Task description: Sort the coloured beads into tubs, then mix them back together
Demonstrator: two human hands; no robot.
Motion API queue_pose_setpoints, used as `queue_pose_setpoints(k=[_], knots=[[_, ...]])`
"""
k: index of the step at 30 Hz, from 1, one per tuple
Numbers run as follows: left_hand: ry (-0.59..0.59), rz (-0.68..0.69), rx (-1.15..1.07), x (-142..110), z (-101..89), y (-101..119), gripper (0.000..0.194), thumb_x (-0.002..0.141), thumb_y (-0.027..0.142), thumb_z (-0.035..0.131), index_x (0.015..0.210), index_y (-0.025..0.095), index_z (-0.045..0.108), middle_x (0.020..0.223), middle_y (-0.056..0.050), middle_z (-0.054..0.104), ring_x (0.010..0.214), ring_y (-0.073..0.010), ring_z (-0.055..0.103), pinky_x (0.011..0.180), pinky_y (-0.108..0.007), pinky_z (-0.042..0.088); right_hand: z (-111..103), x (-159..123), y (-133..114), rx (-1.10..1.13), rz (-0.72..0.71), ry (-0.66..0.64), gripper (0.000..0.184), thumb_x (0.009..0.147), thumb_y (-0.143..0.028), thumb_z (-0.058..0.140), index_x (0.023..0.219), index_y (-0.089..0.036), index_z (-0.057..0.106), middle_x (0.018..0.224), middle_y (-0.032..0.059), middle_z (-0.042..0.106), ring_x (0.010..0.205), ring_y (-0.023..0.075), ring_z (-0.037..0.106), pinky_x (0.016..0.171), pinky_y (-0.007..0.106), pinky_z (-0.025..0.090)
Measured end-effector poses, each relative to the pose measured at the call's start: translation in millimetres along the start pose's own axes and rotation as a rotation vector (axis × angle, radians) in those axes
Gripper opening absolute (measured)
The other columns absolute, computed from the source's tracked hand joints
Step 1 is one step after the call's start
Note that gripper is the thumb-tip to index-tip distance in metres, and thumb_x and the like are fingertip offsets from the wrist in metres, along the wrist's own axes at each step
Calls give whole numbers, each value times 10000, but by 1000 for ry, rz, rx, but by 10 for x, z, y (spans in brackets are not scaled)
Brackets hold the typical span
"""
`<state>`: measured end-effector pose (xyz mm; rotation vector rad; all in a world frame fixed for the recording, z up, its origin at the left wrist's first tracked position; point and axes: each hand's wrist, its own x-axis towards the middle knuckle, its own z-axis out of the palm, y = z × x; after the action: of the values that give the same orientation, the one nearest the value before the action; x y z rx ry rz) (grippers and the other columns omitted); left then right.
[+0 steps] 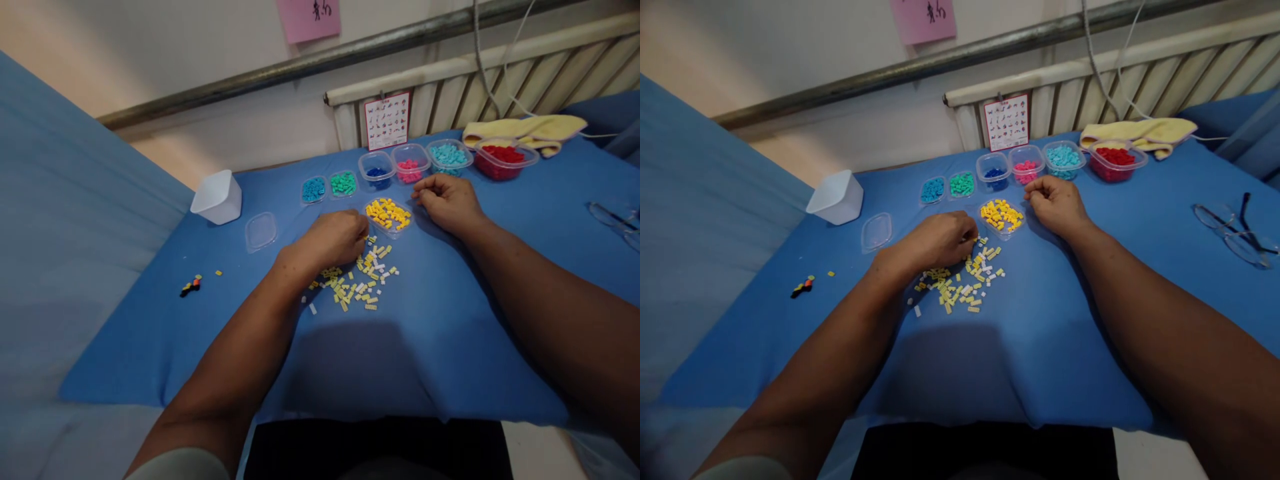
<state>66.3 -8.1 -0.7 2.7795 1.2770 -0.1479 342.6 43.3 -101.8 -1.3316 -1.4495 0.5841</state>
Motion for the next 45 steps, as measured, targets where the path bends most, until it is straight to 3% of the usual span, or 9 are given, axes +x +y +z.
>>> queue_pose_setpoints(k=[8,14,21,27,32,34,37,40,45], knots=[[-7,-13,16,66,-9,1,197,972,196,607,1061,199,783,1113,-92,804,915,-248,710,693,-345,405,13,15,35,14,9,-20,204,829,-186,669,951,-259,815,941,48,867,865,268,820,864,446,674],[21,-39,-6,124,66,-25,231,1018,187,561,1117,183,769,1167,-105,798,979,-246,716,779,-337,460,12,22,41,-22,13,-30,207,842,-193,664,960,-266,817,938,39,866,850,258,814,867,438,670],[45,-63,-258,104,79,-168,173,941,179,625,1052,197,756,1006,-56,807,797,-197,678,702,-320,449,8,13,30,-16,14,-34,182,845,-212,680,963,-263,809,943,51,866,853,271,817,874,459,666],[84,-104,-402,161,43,-166,170,909,175,650,1033,187,765,963,-47,802,816,-188,689,720,-310,488,19,26,9,-6,23,-49,193,832,-192,671,962,-243,804,932,59,864,849,264,814,877,448,661],[233,-95,-416,481,3,-56,333,960,209,664,1276,168,760,1070,-67,815,914,-199,714,804,-314,523,17,27,2,15,32,-44,180,833,-203,685,969,-221,801,929,75,861,835,260,808,881,441,660],[271,-79,-429,498,-46,-24,332,976,228,671,1290,165,759,1080,-71,816,924,-199,717,817,-314,523,16,25,11,23,37,-53,182,839,-211,687,979,-218,803,935,75,863,836,258,806,888,441,660],[141,-27,-385,302,-115,28,178,973,212,656,1066,185,805,1005,-54,814,855,-188,698,790,-317,498,23,30,28,25,32,-61,186,845,-222,691,987,-214,810,941,72,866,845,257,806,890,435,661],[-40,-70,-286,2,-120,105,179,992,269,649,971,205,815,929,-46,806,757,-187,662,709,-326,449,26,39,33,13,23,-54,181,848,-213,693,981,-217,815,936,68,865,856,262,810,894,439,663],[-81,-226,-142,-216,-11,271,246,1020,390,651,1019,231,839,1019,-78,829,837,-257,709,671,-360,410,-6,41,18,-38,35,-73,215,855,-174,671,991,-240,824,951,57,870,850,257,813,890,436,668]])
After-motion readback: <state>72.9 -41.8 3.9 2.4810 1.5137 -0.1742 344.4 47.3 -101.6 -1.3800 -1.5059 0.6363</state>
